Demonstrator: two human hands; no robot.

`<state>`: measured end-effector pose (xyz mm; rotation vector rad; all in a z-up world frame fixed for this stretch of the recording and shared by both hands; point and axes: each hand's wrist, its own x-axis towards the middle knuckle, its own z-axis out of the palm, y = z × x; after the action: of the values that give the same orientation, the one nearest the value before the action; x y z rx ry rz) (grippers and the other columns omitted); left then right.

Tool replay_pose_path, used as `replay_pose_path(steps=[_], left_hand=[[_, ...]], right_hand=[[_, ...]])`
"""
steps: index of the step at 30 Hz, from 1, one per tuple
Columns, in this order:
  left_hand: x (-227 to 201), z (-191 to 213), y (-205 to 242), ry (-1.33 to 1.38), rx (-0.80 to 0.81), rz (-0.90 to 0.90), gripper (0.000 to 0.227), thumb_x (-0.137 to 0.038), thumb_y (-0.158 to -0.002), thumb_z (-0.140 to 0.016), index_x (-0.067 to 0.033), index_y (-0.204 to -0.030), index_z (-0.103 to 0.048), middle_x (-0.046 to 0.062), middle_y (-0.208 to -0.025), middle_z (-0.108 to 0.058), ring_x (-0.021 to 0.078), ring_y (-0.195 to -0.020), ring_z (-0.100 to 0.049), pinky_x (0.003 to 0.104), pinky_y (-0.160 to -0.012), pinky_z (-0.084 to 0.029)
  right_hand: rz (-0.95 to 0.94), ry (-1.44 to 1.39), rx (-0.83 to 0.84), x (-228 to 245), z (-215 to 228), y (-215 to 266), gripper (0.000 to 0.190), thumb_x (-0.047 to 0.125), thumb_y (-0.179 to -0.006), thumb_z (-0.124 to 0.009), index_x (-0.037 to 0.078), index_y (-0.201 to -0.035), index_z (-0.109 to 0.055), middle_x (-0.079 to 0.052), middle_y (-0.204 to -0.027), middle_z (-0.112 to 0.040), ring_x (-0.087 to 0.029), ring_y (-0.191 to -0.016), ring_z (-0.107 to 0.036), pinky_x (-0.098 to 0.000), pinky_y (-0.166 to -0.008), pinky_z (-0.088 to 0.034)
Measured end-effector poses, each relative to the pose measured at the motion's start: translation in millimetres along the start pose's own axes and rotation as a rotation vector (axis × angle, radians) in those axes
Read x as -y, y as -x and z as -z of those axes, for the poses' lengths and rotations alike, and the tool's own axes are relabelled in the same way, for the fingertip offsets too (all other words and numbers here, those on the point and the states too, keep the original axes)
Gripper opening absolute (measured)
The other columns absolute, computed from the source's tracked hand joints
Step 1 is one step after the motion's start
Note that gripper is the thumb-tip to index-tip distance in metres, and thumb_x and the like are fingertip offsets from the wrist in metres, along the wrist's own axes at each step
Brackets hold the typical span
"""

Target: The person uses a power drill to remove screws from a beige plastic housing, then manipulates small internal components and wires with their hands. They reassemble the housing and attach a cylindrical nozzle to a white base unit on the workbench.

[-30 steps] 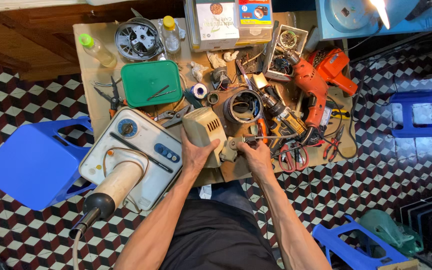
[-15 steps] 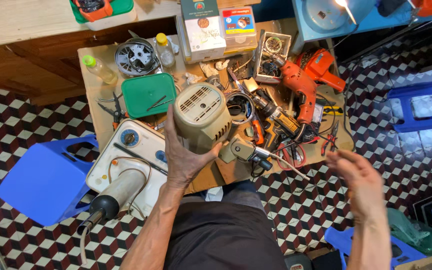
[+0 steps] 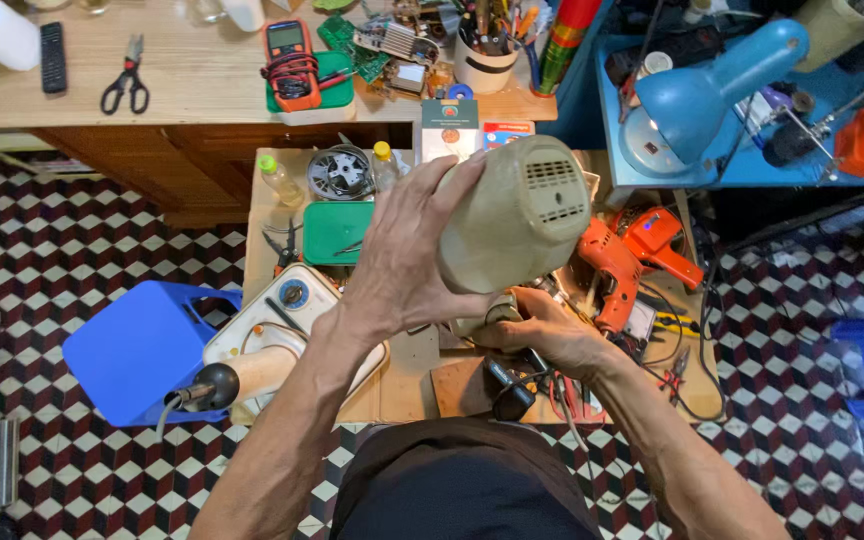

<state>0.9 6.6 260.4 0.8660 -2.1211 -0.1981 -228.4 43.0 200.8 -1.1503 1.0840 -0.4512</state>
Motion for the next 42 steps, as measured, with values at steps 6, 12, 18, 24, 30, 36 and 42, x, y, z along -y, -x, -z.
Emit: replay_pose_path(steps=[6, 12, 18, 24, 30, 36, 42], left_hand=[[-7, 25, -20, -0.08, -0.245, 0.021, 0.101, -0.038, -0.087, -0.092, -0.0053, -0.16, -0.03, 0.022, -0.159, -0.046, 0.0315, -0.147, -0.048, 0.046, -0.126, -0.036], [-59, -29, 49, 0.492, -0.846, 1.002, 0.049, -0.035, -0.108, -0.058, 0.0059, -0.133, -0.064, 0.017, -0.119, -0.068, 0.0222, -0.11, -0.063, 0.034, -0.097, -0.05], [-69, -68, 54, 1.11, -0.602, 0.841, 0.066, -0.033, -0.097, -0.07, -0.0013, -0.148, -0.044, 0.013, -0.101, -0.07, 0.0236, -0.068, -0.066, 0.037, -0.059, -0.057], [-68, -66, 54, 1.01, -0.727, 0.858, 0.052, -0.032, -0.094, -0.076, -0.0019, -0.133, -0.056, 0.001, -0.105, -0.068, 0.0104, -0.086, -0.063, 0.029, -0.062, -0.051], [-77, -62, 63, 1.257, -0.922, 0.742, 0.036, -0.028, -0.096, -0.075, -0.0102, -0.125, -0.063, -0.001, -0.106, -0.071, 0.0089, -0.093, -0.064, 0.028, -0.079, -0.052], [-64, -62, 77, 1.331, -1.053, 0.695, 0.032, -0.021, -0.09, -0.075, -0.0135, -0.119, -0.063, -0.002, -0.109, -0.074, 0.0086, -0.101, -0.069, 0.029, -0.088, -0.057], [-40, -70, 100, 1.359, -1.022, 0.595, 0.022, -0.017, -0.097, -0.078, -0.0111, -0.114, -0.067, -0.002, -0.099, -0.071, 0.0078, -0.087, -0.065, 0.025, -0.071, -0.053]], right_hand=[[0.132, -0.268, 0.118, 4, 11, -6, 0.051, 0.026, -0.078, -0.076, -0.001, -0.12, -0.065, -0.009, -0.084, -0.068, -0.017, -0.061, -0.059, -0.0325, -0.052, -0.044], [0.378, -0.344, 0.363, 25, 22, -18, 0.046, 0.029, -0.086, -0.075, -0.007, -0.114, -0.067, -0.014, -0.093, -0.071, -0.022, -0.072, -0.068, -0.0341, -0.068, -0.056], [0.344, -0.314, 0.452, 35, 21, -30, 0.044, 0.016, -0.083, -0.078, -0.006, -0.118, -0.063, -0.015, -0.087, -0.07, -0.023, -0.067, -0.067, -0.0361, -0.059, -0.056], [0.338, 0.014, 0.417, 54, 6, -23, 0.062, 0.01, -0.076, -0.081, 0.001, -0.13, -0.053, -0.01, -0.093, -0.069, -0.017, -0.072, -0.066, -0.0318, -0.062, -0.056], [0.284, 0.095, 0.491, 79, -5, -4, 0.06, 0.016, -0.076, -0.078, 0.004, -0.132, -0.058, -0.004, -0.099, -0.072, -0.011, -0.086, -0.067, -0.026, -0.077, -0.055], [0.304, 0.078, 0.495, 77, -17, 3, 0.033, 0.02, -0.085, -0.074, -0.002, -0.107, -0.066, -0.007, -0.08, -0.071, -0.015, -0.071, -0.066, -0.029, -0.066, -0.054], [0.394, 0.111, 0.448, 74, -28, -3, 0.032, 0.02, -0.084, -0.075, 0.0, -0.107, -0.067, -0.005, -0.079, -0.068, -0.012, -0.072, -0.064, -0.0281, -0.066, -0.052]])
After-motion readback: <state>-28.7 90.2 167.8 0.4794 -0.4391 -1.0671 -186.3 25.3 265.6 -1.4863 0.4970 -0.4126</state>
